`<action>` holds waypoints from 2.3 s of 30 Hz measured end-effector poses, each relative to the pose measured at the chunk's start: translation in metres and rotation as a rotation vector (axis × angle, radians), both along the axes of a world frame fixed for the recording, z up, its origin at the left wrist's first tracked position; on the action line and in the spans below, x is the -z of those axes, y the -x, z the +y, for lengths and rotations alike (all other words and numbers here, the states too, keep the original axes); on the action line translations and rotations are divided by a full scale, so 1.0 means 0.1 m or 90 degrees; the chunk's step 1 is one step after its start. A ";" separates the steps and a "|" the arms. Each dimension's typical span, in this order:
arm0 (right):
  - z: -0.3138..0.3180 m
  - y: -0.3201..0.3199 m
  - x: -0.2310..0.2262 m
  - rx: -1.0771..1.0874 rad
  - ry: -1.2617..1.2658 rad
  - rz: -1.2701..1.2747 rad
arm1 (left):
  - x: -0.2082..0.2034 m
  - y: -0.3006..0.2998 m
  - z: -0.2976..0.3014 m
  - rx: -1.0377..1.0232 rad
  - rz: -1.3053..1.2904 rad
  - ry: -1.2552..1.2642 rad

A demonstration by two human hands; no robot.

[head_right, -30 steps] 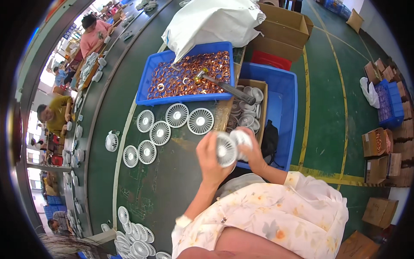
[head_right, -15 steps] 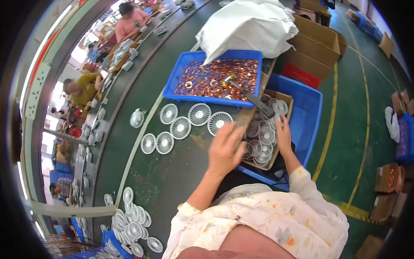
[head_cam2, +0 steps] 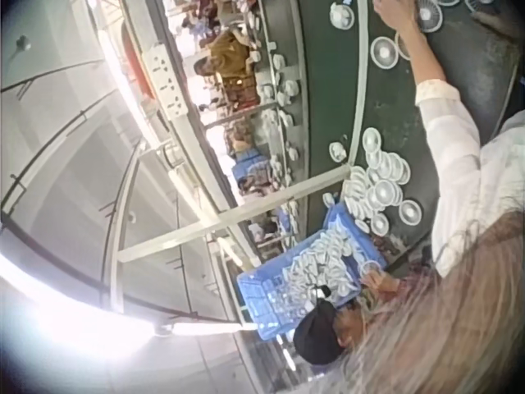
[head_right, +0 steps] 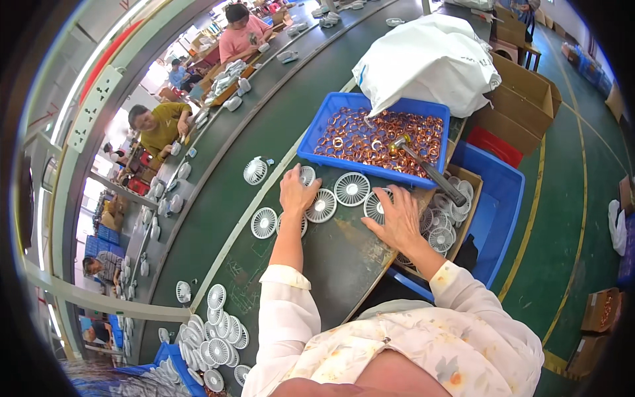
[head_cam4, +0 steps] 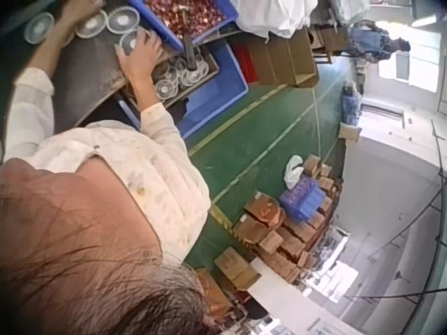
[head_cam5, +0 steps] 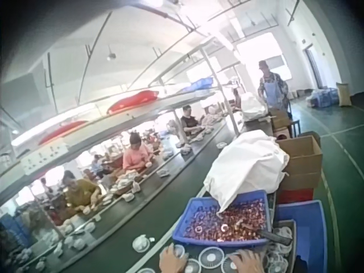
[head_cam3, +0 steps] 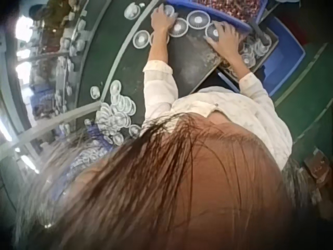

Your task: The person taps inserts into fan grilles with a small hammer, packs the grilles into a box, and fits metal rings into more fan grilles by hand.

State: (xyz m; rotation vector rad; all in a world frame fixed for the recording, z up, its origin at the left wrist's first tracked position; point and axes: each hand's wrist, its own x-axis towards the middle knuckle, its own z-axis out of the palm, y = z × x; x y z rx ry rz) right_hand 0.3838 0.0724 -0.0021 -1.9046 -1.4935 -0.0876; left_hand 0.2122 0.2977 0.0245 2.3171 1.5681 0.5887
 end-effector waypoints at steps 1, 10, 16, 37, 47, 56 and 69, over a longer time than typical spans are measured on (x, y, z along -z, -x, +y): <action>0.03 0.01 -0.01 -0.005 -0.001 -0.005 | 0.00 0.05 0.01 -0.017 -0.022 -0.021; 0.56 0.21 -0.22 -0.103 -0.071 0.049 | -0.01 0.27 -0.66 0.294 -0.011 -0.073; 0.68 0.23 -0.14 -0.067 -0.050 0.016 | -0.29 0.59 -0.65 0.194 -0.131 -0.203; 0.13 0.64 -0.04 -0.040 0.003 -0.041 | -0.07 0.81 -0.77 0.061 -0.070 -0.047; -1.41 0.28 0.08 0.035 -0.041 0.494 | -0.13 -0.06 -2.06 0.546 -0.197 0.044; -1.13 -1.00 0.82 0.026 -0.273 1.092 | 0.36 -1.38 -2.44 0.628 -0.023 -0.139; -1.35 -1.61 2.19 0.480 0.097 0.427 | 0.44 -0.77 -2.60 0.667 -0.106 0.082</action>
